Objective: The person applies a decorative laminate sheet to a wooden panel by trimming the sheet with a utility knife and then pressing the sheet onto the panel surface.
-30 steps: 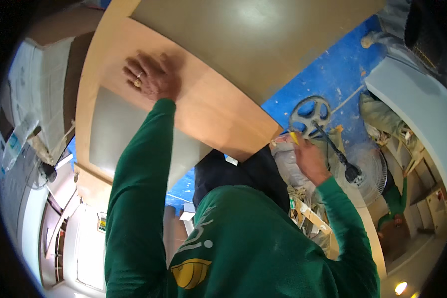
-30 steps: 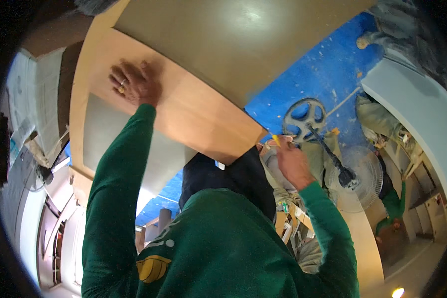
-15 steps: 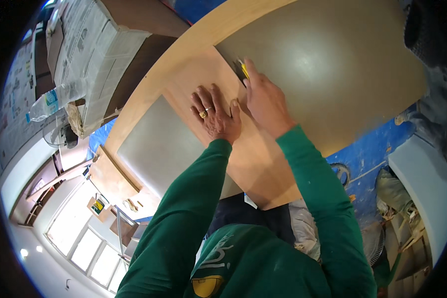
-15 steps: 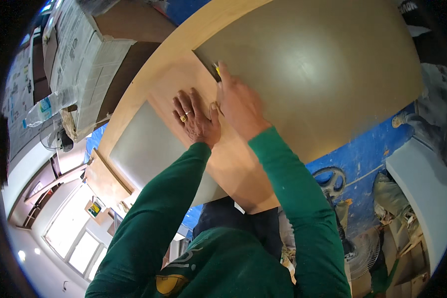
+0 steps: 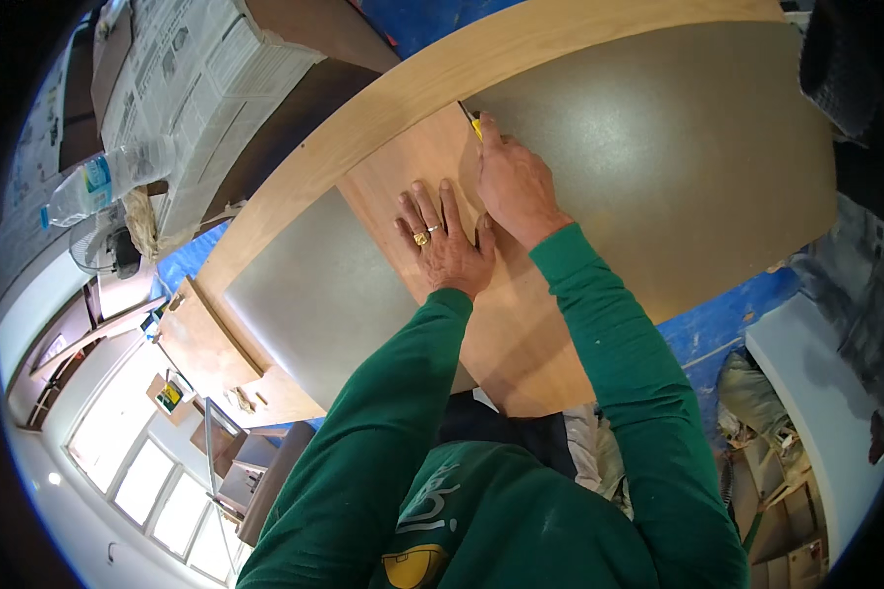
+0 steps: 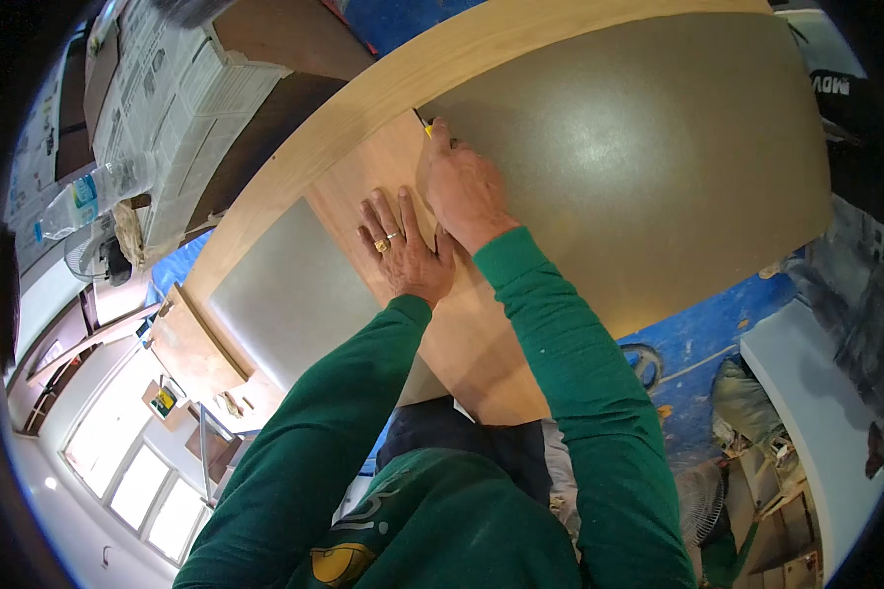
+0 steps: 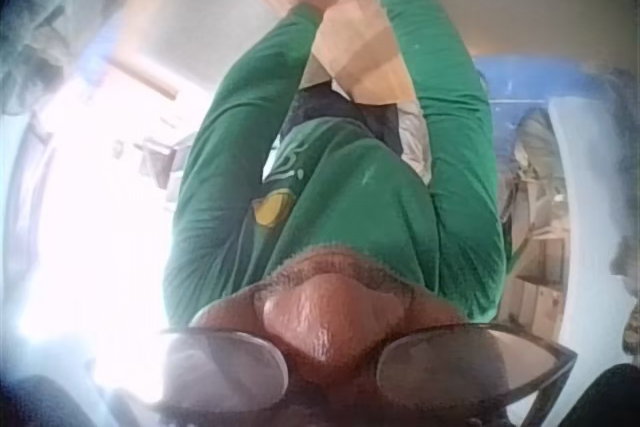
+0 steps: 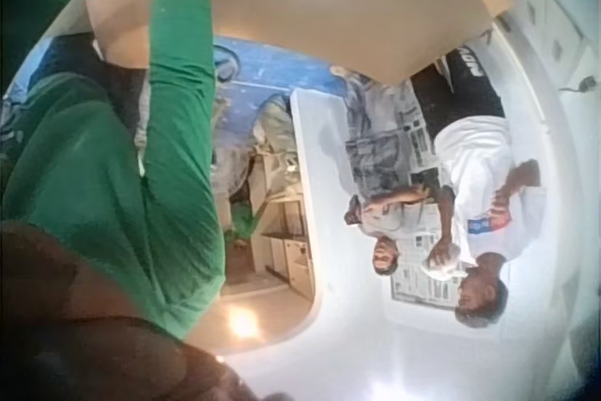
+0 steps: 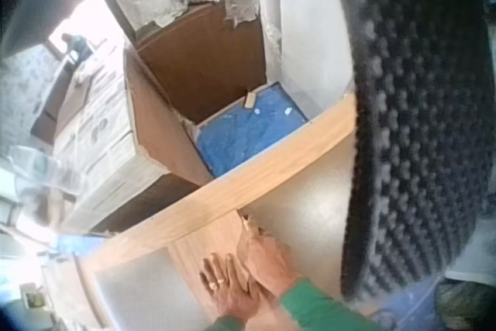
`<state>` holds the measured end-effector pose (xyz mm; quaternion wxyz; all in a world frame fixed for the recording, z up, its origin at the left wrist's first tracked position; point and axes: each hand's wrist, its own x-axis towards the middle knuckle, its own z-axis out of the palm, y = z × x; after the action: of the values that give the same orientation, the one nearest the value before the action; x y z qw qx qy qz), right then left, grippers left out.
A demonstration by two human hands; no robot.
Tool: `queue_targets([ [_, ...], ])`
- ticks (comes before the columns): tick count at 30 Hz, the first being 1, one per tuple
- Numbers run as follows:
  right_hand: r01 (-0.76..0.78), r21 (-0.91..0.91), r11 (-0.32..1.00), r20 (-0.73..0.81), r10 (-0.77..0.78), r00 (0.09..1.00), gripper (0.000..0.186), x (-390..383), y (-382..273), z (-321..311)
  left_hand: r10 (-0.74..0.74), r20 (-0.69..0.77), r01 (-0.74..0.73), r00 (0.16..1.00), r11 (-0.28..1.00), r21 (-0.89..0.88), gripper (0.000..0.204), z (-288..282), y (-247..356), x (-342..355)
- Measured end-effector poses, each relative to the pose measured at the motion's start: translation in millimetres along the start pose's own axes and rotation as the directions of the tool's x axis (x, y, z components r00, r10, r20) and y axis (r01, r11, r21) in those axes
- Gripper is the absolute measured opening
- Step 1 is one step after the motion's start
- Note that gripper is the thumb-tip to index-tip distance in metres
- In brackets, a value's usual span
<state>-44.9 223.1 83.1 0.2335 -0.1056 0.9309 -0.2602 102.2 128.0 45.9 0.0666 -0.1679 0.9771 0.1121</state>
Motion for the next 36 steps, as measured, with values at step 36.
queue_targets([
  [36, -0.125, 0.037, 0.991, 0.036, 0.124, 0.992, 0.021, -34.2, -3.9, -7.4, 0.03, 0.011, -0.03, 0.999, 0.999, 0.016, 0.087, -5.1, 3.2, -1.3],
])
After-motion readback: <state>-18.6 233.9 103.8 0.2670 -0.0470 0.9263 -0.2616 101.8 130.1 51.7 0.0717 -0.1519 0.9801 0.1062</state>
